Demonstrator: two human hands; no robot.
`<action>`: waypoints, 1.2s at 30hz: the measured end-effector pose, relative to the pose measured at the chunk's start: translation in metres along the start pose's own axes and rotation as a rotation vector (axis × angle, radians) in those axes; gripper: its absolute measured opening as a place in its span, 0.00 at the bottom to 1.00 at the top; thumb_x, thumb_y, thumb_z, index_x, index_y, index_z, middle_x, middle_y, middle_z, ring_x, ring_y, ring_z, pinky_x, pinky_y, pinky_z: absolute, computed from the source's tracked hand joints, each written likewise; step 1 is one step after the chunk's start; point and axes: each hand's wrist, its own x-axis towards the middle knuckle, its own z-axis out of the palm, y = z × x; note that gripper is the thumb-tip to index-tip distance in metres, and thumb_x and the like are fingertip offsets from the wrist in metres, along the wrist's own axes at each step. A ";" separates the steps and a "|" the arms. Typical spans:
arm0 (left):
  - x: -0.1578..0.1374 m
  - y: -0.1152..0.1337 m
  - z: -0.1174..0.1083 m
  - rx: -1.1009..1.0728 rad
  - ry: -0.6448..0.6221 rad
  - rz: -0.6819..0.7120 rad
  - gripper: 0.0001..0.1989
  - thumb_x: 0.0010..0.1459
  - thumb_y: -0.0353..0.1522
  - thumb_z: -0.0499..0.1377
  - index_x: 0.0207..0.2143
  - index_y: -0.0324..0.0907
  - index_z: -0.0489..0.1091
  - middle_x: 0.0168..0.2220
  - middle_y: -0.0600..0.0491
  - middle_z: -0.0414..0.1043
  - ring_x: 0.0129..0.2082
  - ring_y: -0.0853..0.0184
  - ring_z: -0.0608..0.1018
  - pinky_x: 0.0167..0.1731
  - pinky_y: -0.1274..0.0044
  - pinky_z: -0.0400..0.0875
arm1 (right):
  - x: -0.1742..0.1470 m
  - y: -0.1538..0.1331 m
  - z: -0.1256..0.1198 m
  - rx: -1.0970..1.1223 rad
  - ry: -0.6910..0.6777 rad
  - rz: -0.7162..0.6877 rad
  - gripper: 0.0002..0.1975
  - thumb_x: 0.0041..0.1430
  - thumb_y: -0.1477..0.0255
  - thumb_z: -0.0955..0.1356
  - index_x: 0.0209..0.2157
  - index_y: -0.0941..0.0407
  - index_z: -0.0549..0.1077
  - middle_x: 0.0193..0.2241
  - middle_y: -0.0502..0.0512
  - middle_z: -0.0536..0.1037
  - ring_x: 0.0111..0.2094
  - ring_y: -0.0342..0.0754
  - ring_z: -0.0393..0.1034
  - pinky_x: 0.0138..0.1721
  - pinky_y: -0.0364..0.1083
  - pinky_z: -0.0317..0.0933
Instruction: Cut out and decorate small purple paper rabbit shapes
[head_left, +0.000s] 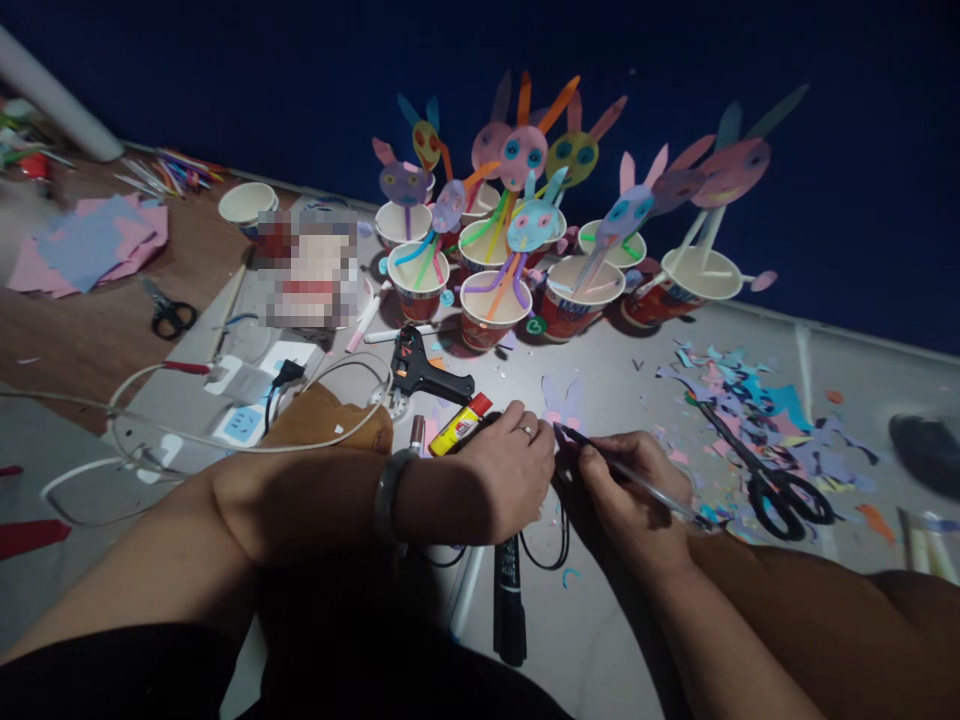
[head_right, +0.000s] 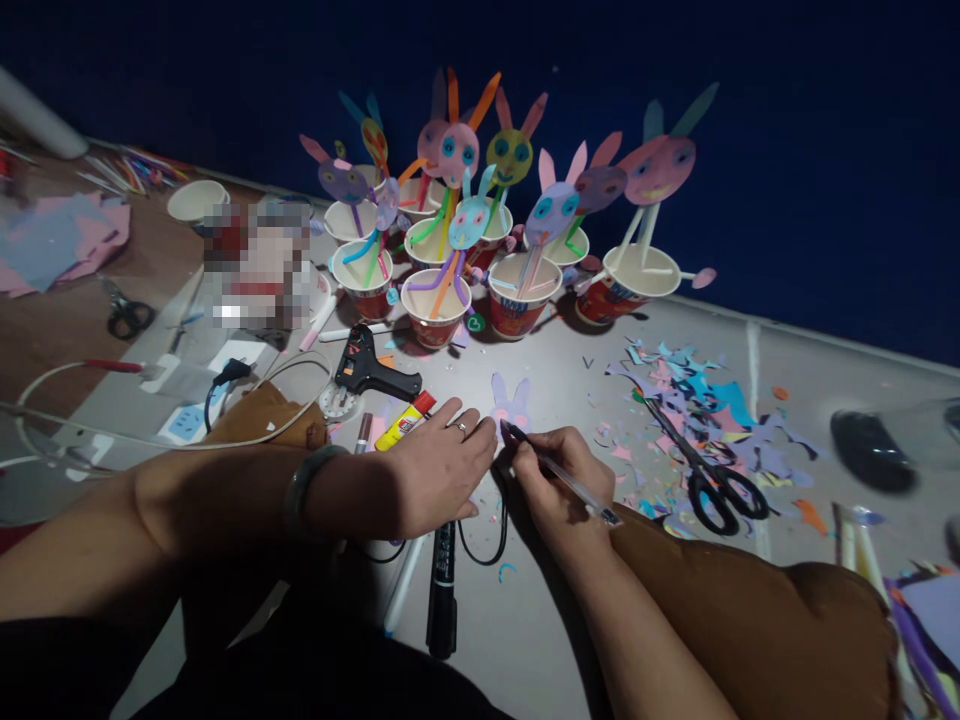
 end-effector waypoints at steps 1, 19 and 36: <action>0.000 0.000 0.000 -0.002 0.002 0.000 0.31 0.63 0.44 0.52 0.60 0.32 0.64 0.62 0.39 0.61 0.58 0.51 0.65 0.61 0.61 0.51 | 0.000 0.001 0.000 -0.005 0.003 0.002 0.08 0.52 0.64 0.67 0.27 0.54 0.72 0.23 0.53 0.79 0.24 0.49 0.73 0.26 0.46 0.64; 0.000 -0.001 -0.001 -0.007 -0.009 -0.001 0.28 0.63 0.42 0.51 0.58 0.31 0.65 0.59 0.39 0.64 0.55 0.52 0.66 0.59 0.62 0.53 | 0.002 0.005 -0.003 0.116 0.183 0.071 0.05 0.49 0.69 0.68 0.24 0.53 0.67 0.19 0.48 0.72 0.21 0.46 0.66 0.23 0.45 0.60; -0.001 -0.001 0.001 0.003 0.026 0.000 0.29 0.62 0.43 0.51 0.59 0.31 0.65 0.59 0.39 0.64 0.55 0.52 0.66 0.59 0.61 0.52 | 0.003 0.002 -0.004 0.035 0.127 0.073 0.05 0.49 0.69 0.67 0.23 0.52 0.67 0.19 0.49 0.71 0.22 0.47 0.64 0.26 0.46 0.59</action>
